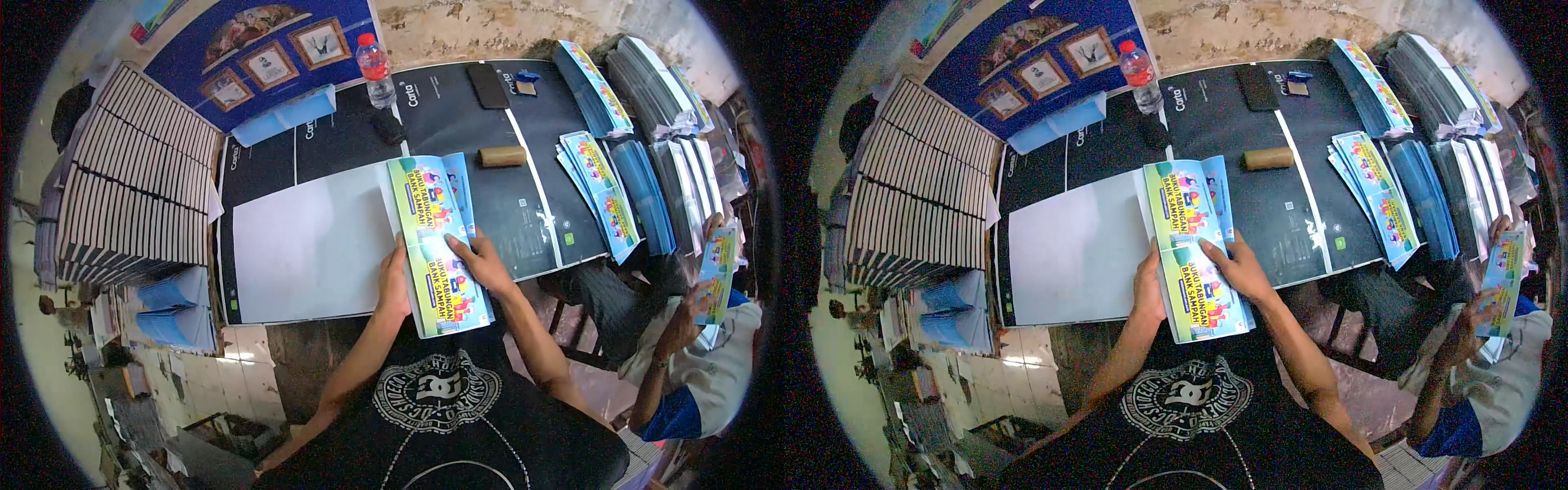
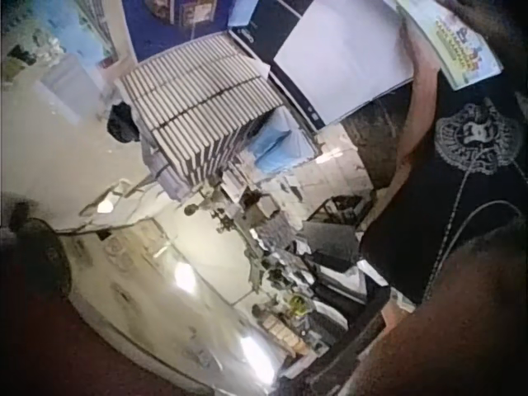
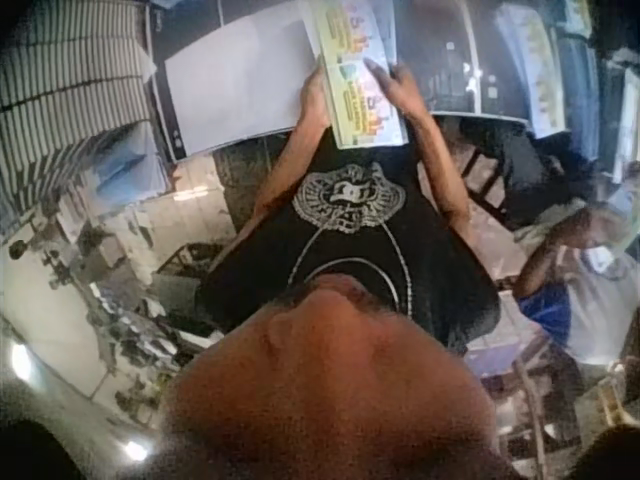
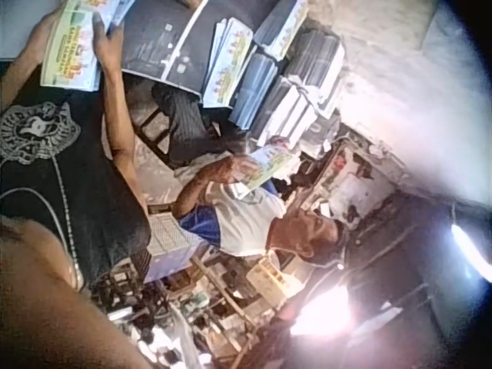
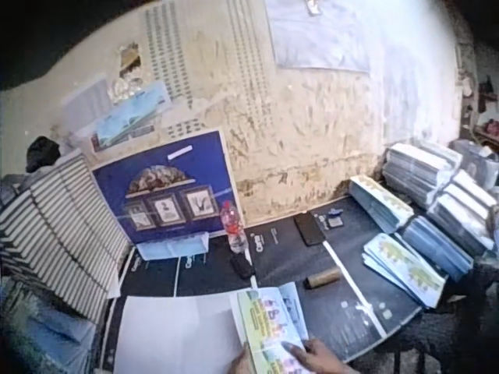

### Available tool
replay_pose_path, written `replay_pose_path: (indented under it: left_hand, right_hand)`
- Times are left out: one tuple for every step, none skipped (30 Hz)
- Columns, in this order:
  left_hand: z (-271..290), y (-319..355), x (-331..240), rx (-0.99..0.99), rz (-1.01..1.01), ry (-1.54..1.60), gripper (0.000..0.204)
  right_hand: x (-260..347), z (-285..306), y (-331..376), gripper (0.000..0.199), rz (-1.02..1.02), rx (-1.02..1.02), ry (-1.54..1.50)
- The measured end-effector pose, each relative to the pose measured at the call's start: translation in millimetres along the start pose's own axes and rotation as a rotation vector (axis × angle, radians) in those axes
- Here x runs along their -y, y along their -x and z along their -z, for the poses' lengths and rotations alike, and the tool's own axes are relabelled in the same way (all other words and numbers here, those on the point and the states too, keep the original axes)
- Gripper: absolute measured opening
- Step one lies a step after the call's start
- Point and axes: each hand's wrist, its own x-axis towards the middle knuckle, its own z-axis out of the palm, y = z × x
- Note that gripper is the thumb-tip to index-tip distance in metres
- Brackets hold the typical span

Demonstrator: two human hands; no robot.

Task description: The person folds paper inserts, wraps printed covers around the folded sheets by hand, and aligns and stacks the assembled booklets on the table.

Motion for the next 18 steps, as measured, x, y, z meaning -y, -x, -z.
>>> replay_pose_path:
  left_hand:
    - [1,1,0,-0.005,0.001,0.001,0.058]
    - [1,2,-1,-0.040,-0.022,-0.107,0.058]
    - [2,3,-3,-0.078,-0.047,-0.212,0.058]
    - [-22,16,-22,-0.162,-0.044,-0.344,0.056]
    - [-10,13,-19,-0.165,-0.040,-0.344,0.056]
    - [10,11,-15,-0.115,-0.089,-0.245,0.055]
    - [13,12,-21,-0.056,-0.128,-0.149,0.054]
    - [19,21,-30,-0.093,-0.144,-0.297,0.054]
    - [23,26,-38,-0.083,-0.172,-0.285,0.053]
    - [21,35,-48,-0.067,-0.156,-0.214,0.052]
    - [18,39,-55,-0.052,-0.139,-0.143,0.051]
    - [20,42,-56,-0.060,-0.136,-0.146,0.051]
    - [22,44,-56,-0.064,-0.140,-0.090,0.051]
    - [23,45,-57,-0.068,-0.144,-0.034,0.052]
    - [24,44,-56,-0.072,-0.142,-0.035,0.052]
    - [24,40,-52,-0.075,-0.146,-0.075,0.052]
    - [23,36,-47,-0.075,-0.149,-0.115,0.052]
    - [19,29,-38,-0.109,-0.130,-0.086,0.051]
  right_hand:
    - [0,0,1,0.055,-0.005,0.003,0.000]
    - [0,0,2,0.054,-0.013,0.022,-0.006]
    - [5,0,3,0.054,-0.022,0.043,-0.010]
    - [5,1,3,0.057,-0.015,0.028,0.003]
    - [4,2,4,0.059,-0.007,0.015,0.016]
    - [-7,7,-2,0.064,0.005,0.069,0.011]
    - [-14,13,-5,0.066,-0.031,0.100,-0.015]
    - [-22,18,-8,0.068,-0.069,0.131,-0.038]
    - [-29,23,-11,0.070,-0.106,0.162,-0.059]
    - [-25,20,-6,0.068,0.155,-0.063,0.272]
    - [-22,17,-2,0.067,0.413,-0.291,0.604]
    - [-18,11,-1,0.067,0.414,-0.314,0.589]
    - [-15,5,0,0.067,0.415,-0.340,0.572]
    - [-12,0,3,0.068,0.416,-0.290,0.717]
    - [-11,-3,3,0.068,0.419,-0.237,0.863]
    - [-15,-6,0,0.057,0.536,-0.227,0.995]
    - [-22,-5,-4,0.057,0.532,-0.227,0.994]
    - [-30,-2,-11,0.049,0.514,-0.156,0.876]
